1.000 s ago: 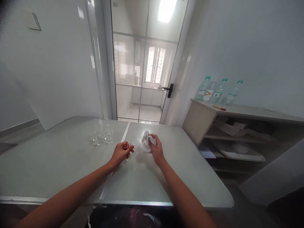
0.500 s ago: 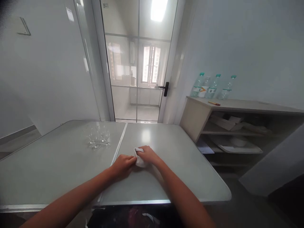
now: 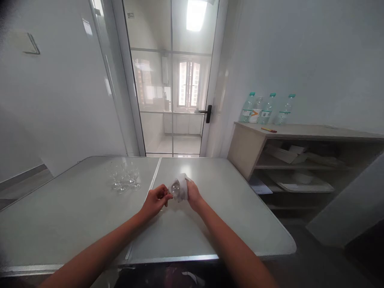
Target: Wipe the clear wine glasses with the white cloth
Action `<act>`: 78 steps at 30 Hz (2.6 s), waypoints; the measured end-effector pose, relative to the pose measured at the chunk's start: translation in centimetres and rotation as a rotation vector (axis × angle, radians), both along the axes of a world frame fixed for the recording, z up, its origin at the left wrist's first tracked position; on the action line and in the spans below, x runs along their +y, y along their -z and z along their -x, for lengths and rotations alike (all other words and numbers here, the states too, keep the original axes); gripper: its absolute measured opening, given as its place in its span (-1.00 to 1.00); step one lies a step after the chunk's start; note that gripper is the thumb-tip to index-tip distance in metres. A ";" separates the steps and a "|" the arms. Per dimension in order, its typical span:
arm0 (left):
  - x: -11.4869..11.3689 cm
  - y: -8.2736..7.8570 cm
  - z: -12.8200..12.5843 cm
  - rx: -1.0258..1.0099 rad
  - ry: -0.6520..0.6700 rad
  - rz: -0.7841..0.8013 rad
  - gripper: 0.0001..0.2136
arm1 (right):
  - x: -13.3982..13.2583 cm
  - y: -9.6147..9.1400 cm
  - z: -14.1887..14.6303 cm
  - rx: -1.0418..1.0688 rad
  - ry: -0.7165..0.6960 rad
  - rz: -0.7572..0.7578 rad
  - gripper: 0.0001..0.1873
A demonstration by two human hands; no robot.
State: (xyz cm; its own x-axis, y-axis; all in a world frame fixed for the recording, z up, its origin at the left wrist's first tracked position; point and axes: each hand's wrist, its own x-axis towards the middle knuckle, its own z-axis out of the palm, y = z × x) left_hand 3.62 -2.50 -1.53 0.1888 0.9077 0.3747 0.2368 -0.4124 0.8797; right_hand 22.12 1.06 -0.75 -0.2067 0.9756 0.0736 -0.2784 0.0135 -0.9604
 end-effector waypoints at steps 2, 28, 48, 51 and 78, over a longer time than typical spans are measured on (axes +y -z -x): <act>0.5 0.2 -0.2 -0.168 0.008 0.132 -0.61 | -0.5 0.4 0.8 0.047 -0.026 -0.031 -0.58; 0.4 -0.7 1.1 -0.102 -0.054 0.000 -0.52 | -0.6 0.6 0.4 -0.759 -0.023 -0.586 -0.83; 0.6 0.7 0.0 0.037 -0.061 -0.022 -0.80 | -0.6 0.3 0.1 -0.496 -0.003 -0.620 -0.30; 0.6 0.9 0.2 0.044 -0.041 -0.034 -0.81 | -1.6 0.0 0.9 -0.673 -0.166 -0.706 -0.32; 0.7 -1.4 1.4 0.126 -0.390 -0.143 -0.72 | -0.9 -0.2 0.3 -0.900 -0.098 -0.707 -0.64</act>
State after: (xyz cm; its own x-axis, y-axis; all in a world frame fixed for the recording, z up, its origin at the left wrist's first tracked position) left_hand 2.22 -1.84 -0.10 -0.1055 0.8610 0.4976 0.5010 -0.3862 0.7745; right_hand 21.83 0.18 -0.51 -0.5352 0.7515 0.3857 0.4753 0.6454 -0.5980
